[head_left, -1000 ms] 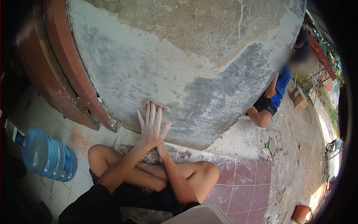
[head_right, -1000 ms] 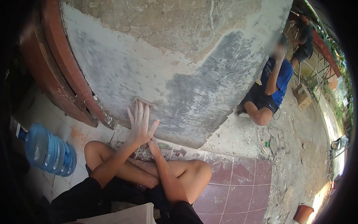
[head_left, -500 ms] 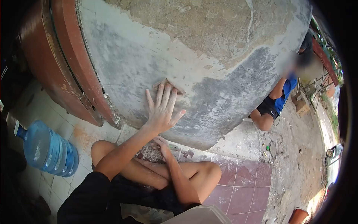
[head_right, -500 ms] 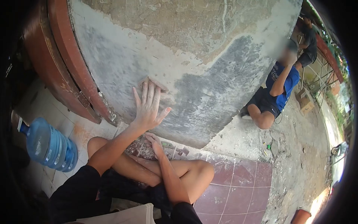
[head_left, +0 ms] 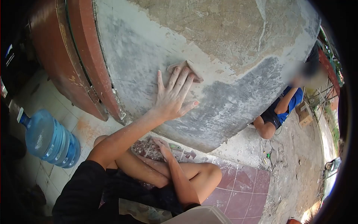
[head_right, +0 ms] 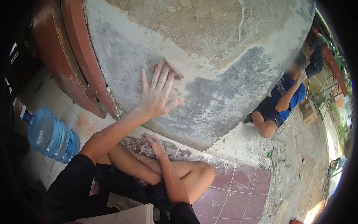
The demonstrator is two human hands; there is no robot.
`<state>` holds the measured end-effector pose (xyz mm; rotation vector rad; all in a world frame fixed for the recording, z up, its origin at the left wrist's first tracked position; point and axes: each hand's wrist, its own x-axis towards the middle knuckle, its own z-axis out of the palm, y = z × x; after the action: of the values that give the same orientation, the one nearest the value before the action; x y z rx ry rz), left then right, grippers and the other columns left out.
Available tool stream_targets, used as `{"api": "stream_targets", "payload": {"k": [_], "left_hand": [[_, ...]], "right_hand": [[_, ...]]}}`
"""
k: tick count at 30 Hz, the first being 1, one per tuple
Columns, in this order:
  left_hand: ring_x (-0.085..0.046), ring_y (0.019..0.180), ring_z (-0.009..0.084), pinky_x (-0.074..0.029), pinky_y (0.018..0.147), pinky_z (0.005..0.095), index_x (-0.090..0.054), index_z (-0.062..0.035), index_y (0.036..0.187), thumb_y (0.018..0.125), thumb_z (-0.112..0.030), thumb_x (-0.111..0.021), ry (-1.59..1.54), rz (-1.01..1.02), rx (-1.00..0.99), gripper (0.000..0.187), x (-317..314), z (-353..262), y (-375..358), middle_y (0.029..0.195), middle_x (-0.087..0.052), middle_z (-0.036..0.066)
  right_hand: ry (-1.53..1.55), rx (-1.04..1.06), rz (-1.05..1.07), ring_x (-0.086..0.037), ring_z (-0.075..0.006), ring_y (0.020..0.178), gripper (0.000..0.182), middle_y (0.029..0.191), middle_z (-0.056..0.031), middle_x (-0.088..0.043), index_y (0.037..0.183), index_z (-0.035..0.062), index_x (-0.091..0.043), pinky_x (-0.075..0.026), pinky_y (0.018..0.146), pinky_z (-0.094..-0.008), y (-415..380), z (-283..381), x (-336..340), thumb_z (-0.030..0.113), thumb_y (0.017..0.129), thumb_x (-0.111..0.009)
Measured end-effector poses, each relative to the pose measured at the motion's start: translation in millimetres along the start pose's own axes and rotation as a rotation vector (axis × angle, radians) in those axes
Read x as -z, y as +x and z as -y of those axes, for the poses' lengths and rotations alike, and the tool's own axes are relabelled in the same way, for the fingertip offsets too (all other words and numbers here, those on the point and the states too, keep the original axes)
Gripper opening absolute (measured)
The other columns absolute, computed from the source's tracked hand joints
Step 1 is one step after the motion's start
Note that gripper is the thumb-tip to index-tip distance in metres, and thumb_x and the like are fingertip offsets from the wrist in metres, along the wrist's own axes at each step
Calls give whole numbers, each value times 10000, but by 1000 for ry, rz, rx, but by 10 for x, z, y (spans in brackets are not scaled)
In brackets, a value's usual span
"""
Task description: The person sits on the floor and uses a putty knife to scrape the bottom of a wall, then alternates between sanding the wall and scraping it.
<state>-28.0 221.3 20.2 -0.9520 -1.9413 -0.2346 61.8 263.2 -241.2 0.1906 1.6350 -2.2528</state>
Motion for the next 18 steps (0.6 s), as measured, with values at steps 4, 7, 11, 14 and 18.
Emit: {"api": "stream_targets", "payload": {"k": [4,7,11,14,18], "left_hand": [[-108,1512,422,19,1099,760,-318,88,1492,929,-603,-504,-54,10,27,910,-282,-82,-607,1587,-212,299],[-116,1506,434,18,1105,752,-316,98,1487,936,-581,-503,-69,225,110,895,-347,-159,-1137,1583,-216,305],[-123,1503,443,2,1104,756,-315,102,1486,944,-556,-506,13,328,81,874,-319,-77,-1224,1580,-216,310],[-123,1513,408,-3,1102,762,-327,74,1495,940,-579,-507,-38,286,42,876,-201,-41,-889,1592,-212,288],[-116,1520,384,-3,1101,763,-332,42,1508,939,-596,-502,7,179,-48,871,34,-23,-332,1604,-213,257]], "right_hand": [[19,12,15,-588,-73,840,393,1100,3,-683,1281,72,-633,-484,763,-244,-52,51,21,355,1016,-566],[39,12,-20,-583,-70,829,397,1093,11,-681,1286,77,-633,-482,745,-241,-137,75,7,360,1018,-559],[-7,7,-12,-611,-95,895,383,1164,-5,-690,1283,96,-623,-477,791,-264,-159,70,-20,367,1028,-534],[-32,-32,13,-615,-93,889,382,1151,-1,-690,1288,94,-619,-479,785,-262,-93,65,-26,361,1025,-543],[-63,-56,30,-613,-82,852,370,1115,9,-701,1279,103,-629,-482,766,-250,-9,18,-47,358,1022,-552]]}}
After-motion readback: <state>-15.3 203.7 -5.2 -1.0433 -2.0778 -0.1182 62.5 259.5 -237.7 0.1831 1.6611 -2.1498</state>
